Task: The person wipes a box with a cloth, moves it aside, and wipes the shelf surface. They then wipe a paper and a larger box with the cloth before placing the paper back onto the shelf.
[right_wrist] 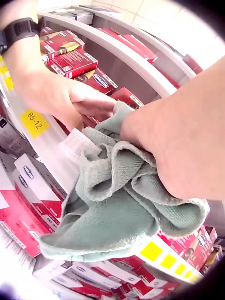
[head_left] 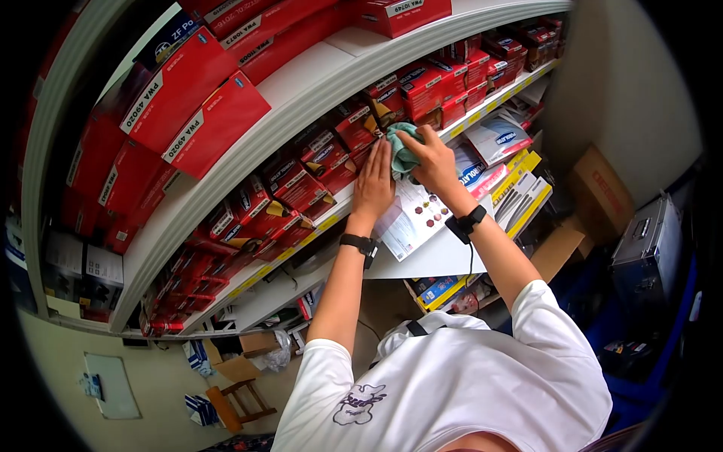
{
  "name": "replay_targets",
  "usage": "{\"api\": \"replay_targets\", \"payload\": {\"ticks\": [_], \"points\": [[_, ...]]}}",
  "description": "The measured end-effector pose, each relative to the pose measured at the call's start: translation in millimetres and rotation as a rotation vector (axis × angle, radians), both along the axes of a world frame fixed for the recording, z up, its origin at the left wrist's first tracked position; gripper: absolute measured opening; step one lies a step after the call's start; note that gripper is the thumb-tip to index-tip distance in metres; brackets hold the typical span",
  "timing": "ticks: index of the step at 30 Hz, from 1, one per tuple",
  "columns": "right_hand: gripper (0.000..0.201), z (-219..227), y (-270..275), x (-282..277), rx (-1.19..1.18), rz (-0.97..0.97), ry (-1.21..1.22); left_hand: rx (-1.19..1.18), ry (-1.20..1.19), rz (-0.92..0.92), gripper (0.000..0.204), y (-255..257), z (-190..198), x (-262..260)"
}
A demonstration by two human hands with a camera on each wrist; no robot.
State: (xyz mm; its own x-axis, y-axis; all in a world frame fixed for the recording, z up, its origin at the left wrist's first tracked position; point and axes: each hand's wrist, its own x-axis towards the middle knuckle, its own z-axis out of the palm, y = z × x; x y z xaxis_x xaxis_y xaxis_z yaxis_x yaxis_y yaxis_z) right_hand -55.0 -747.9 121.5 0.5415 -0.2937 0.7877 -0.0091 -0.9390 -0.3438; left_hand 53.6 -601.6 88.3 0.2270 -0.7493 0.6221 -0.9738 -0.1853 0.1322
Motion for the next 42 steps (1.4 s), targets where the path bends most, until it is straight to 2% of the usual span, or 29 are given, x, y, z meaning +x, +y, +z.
{"api": "replay_targets", "payload": {"ticks": [2,4,6,8,11,12,14,16,18,22,23,25,32,34,38,39,42], "points": [[0.07,-1.7,-2.1,0.5,0.019,0.081,0.112,-0.145,0.072,-0.032,0.089,-3.3,-16.8,5.7],[0.067,-6.8,-4.6,0.6,0.006,0.121,0.171,-0.133,0.071,-0.043,0.095,-1.5,-13.4,4.6],[0.067,-10.5,-3.0,0.5,-0.066,0.196,0.391,-0.074,0.146,-0.02,0.095,1.7,-11.4,2.3],[0.068,-7.0,-6.3,-0.6,-0.051,0.199,0.371,-0.056,0.145,-0.015,0.095,2.0,-9.0,2.0],[0.067,-1.9,-10.0,1.8,-0.01,0.072,0.095,-0.052,0.144,-0.001,0.093,2.4,-11.6,5.7],[0.067,-1.2,-9.6,3.5,-0.009,0.076,0.095,-0.048,0.142,0.004,0.092,2.6,-10.6,4.1],[0.064,0.1,-7.2,5.7,0.016,-0.034,0.055,-0.041,0.144,0.007,0.091,3.5,-8.5,1.4],[0.061,-6.4,-2.7,5.1,0.026,-0.036,0.061,-0.044,0.137,0.011,0.09,3.0,-8.4,1.9],[0.058,-12.2,0.6,3.2,0.137,-0.049,0.168,-0.052,0.126,0.01,0.089,2.6,-8.2,2.6],[0.056,-0.4,-3.0,-2.5,0.133,-0.028,0.266,-0.055,0.148,0.005,0.088,2.8,-7.1,0.7],[0.056,3.3,-4.3,-2.5,0.134,-0.034,0.263,-0.055,0.145,-0.001,0.088,2.5,-6.6,0.7],[0.055,9.5,-6.5,-0.6,0.106,-0.045,0.057,-0.072,0.101,0.005,0.086,1.8,-5.3,0.4],[0.054,-8.6,4.8,-1.0,0.131,-0.057,0.293,-0.061,0.12,-0.009,0.083,5.1,-2.4,-2.1],[0.053,-6.8,4.8,-1.7,0.13,-0.052,0.296,-0.053,0.182,-0.035,0.08,5.8,-1.0,-3.2],[0.053,-9.5,0.6,-7.9,0.106,-0.033,0.285,-0.065,0.115,-0.035,0.08,6.9,-2.1,-1.6],[0.054,-10.7,0.7,-12.3,0.118,-0.028,0.28,-0.092,0.266,-0.066,0.077,6.7,-1.1,-4.7],[0.056,-9.8,0.2,-29.4,0.156,-0.011,0.284,-0.109,0.174,-0.087,0.074,6.1,-3.9,-1.9]]}}
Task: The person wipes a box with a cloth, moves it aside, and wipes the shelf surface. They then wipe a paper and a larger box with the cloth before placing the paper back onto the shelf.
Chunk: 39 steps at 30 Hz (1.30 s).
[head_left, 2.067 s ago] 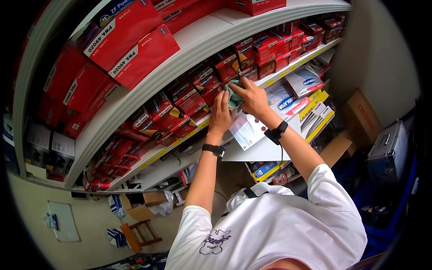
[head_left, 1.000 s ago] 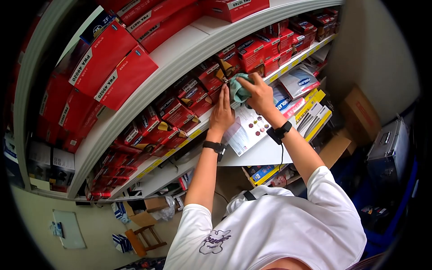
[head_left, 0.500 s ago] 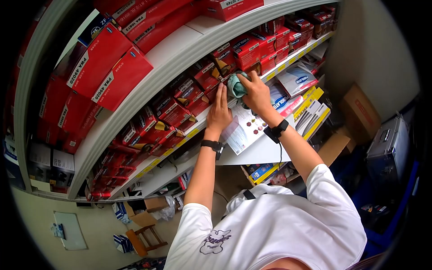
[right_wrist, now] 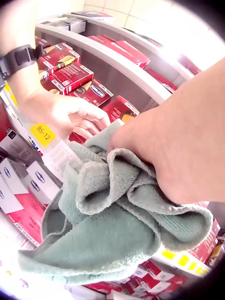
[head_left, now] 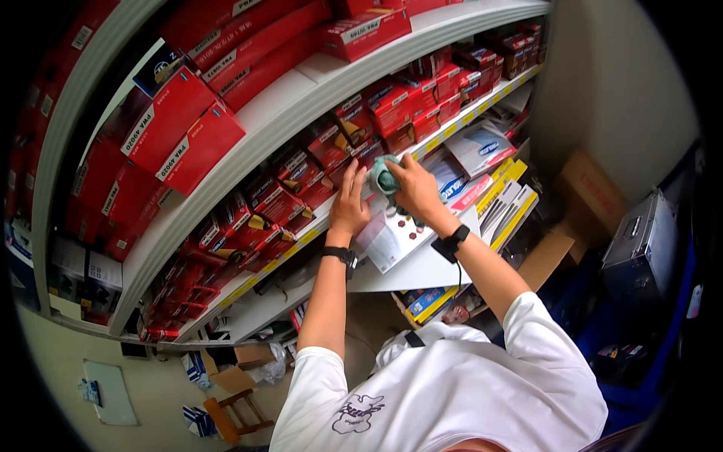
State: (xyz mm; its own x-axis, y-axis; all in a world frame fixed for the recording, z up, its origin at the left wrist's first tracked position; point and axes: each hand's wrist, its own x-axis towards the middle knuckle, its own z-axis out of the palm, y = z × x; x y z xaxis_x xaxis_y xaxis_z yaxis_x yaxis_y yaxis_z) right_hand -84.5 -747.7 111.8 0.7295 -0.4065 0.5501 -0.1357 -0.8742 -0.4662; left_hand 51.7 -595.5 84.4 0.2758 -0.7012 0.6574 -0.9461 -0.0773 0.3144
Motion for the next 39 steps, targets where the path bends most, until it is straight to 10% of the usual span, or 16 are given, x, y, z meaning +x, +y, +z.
{"api": "replay_targets", "payload": {"ticks": [15,39], "points": [[0.055,-15.7,-15.8,-28.2,0.089,0.022,0.027,0.128,-0.08,0.2,0.033,-21.5,-4.2,-24.7],[0.076,18.9,-33.1,-1.3,-0.076,-0.044,-0.082,-0.116,0.293,-0.104,0.071,-75.9,-9.1,-15.2]]}}
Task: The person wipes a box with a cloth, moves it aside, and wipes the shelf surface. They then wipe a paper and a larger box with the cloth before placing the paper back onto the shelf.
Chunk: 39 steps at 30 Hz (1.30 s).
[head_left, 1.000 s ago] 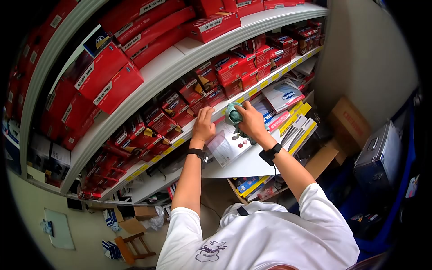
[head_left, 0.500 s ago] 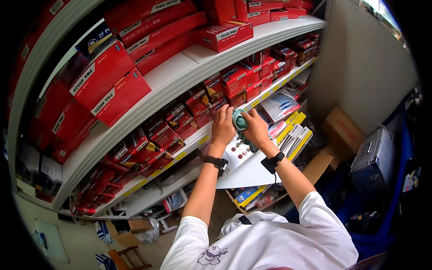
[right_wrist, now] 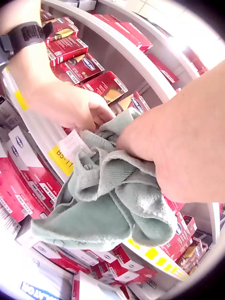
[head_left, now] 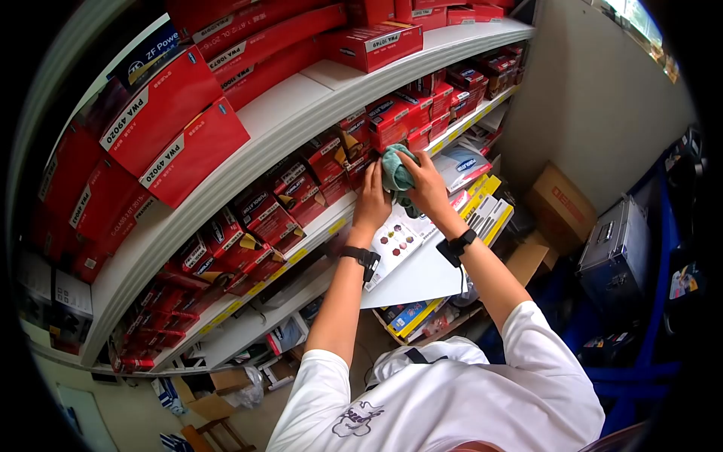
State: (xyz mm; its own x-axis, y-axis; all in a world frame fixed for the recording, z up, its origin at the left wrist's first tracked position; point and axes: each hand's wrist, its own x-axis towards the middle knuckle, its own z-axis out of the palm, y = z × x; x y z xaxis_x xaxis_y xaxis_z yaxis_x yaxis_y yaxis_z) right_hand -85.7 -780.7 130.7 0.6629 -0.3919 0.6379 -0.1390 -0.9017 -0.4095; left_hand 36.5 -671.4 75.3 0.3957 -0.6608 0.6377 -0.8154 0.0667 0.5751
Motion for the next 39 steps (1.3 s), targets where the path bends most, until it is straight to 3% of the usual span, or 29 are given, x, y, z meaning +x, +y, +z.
{"api": "replay_targets", "payload": {"ticks": [9,13,19,21,28,36,38,39], "points": [[0.054,-20.5,-12.5,7.9,-0.007,0.036,0.087,-0.109,0.006,-0.018,0.069,1.6,1.1,5.6],[0.063,-1.9,-27.8,9.1,0.018,0.053,-0.094,-0.052,0.086,0.045,0.068,3.8,10.0,1.4],[0.062,-26.5,-36.5,10.7,0.011,0.072,-0.059,-0.067,0.185,0.016,0.065,2.4,9.7,-1.8],[0.06,-22.5,-36.5,10.2,-0.002,0.079,0.052,-0.06,0.203,0.013,0.065,4.0,9.6,-3.5],[0.055,-12.9,-47.0,14.7,0.008,0.079,-0.133,-0.056,0.195,0.055,0.064,-0.2,7.3,-0.6],[0.05,-15.3,-47.1,8.9,0.051,0.08,0.098,-0.066,0.216,0.054,0.063,-0.9,6.3,-2.1],[0.052,-10.5,-52.5,11.7,0.04,0.075,-0.138,-0.067,0.2,0.057,0.064,-2.2,6.1,-0.4],[0.052,-11.0,-52.8,12.9,0.04,0.076,-0.137,-0.065,0.194,0.063,0.064,-2.0,5.9,-1.1]]}}
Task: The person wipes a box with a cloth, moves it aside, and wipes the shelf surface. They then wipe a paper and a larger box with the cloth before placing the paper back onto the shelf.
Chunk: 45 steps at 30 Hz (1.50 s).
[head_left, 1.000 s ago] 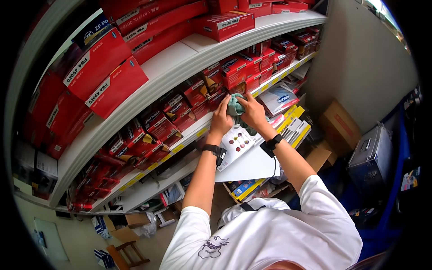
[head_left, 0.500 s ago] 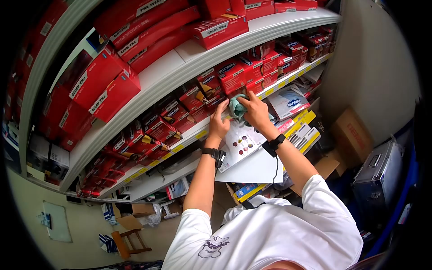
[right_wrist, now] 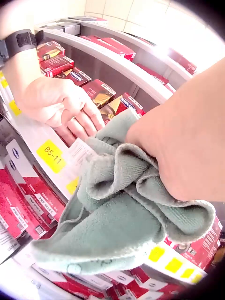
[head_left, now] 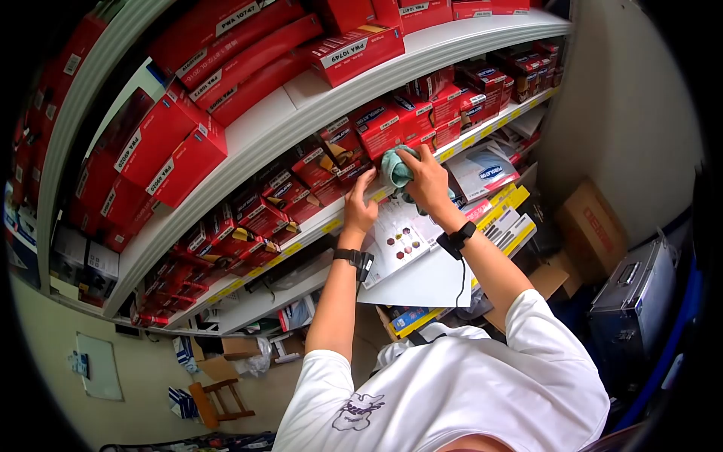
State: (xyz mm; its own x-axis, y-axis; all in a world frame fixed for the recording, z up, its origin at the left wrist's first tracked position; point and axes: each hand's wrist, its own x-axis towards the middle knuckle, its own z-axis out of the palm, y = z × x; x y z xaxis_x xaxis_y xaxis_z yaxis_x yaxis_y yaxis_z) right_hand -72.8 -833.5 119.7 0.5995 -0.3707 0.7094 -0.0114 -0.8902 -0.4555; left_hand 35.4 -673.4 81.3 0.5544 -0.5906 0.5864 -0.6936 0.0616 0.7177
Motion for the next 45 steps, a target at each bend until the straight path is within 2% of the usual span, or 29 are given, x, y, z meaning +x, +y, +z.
{"api": "replay_targets", "payload": {"ticks": [4,6,8,11,14,20,22,23,24,27,32,35,39,45], "points": [[0.055,-9.1,3.0,-1.1,0.011,-0.005,0.032,-0.001,-0.021,0.005,0.064,0.8,-0.3,-1.0],[0.055,-11.2,4.0,-5.9,0.031,0.014,0.237,0.001,0.004,0.0,0.064,0.7,0.4,-1.8],[0.054,-6.9,-1.9,-9.6,0.013,0.035,0.239,0.003,0.027,-0.007,0.065,1.0,2.3,-3.4],[0.052,0.5,-11.5,-17.5,0.047,0.037,0.075,0.003,0.025,-0.005,0.065,1.2,1.5,-3.4],[0.056,3.1,-22.4,-19.9,0.055,-0.062,-0.06,0.012,0.007,0.023,0.064,0.3,2.6,-5.6],[0.056,-16.9,-30.0,-17.6,0.063,-0.062,-0.038,0.003,0.034,0.007,0.063,-0.3,3.9,-5.0],[0.056,-20.9,-30.1,-22.5,0.111,-0.031,0.185,0.008,0.047,0.003,0.063,-0.5,5.5,-5.5],[0.055,-21.9,-31.9,-22.9,0.121,-0.026,0.209,0.01,0.059,0.0,0.063,-0.4,5.8,-5.9],[0.055,-18.2,-33.3,-23.0,0.125,-0.027,0.21,0.014,0.06,-0.001,0.063,-0.4,5.3,-5.8],[0.055,-3.7,-36.4,-19.7,0.08,-0.066,-0.046,0.023,0.053,0.005,0.064,0.6,4.7,-5.4],[0.055,-20.7,-35.8,-15.3,0.058,-0.068,-0.005,0.037,0.049,0.007,0.064,0.8,6.1,-6.8],[0.051,-32.1,-39.9,-16.3,0.051,-0.042,0.141,0.044,0.056,0.012,0.065,0.7,9.8,-9.7],[0.049,-6.5,-46.9,-16.9,0.066,-0.098,-0.029,0.042,0.046,0.012,0.064,-0.4,10.0,-7.1],[0.053,-27.3,-50.4,-15.8,0.058,-0.085,0.03,0.05,0.021,0.021,0.064,1.2,9.6,-8.8]]}}
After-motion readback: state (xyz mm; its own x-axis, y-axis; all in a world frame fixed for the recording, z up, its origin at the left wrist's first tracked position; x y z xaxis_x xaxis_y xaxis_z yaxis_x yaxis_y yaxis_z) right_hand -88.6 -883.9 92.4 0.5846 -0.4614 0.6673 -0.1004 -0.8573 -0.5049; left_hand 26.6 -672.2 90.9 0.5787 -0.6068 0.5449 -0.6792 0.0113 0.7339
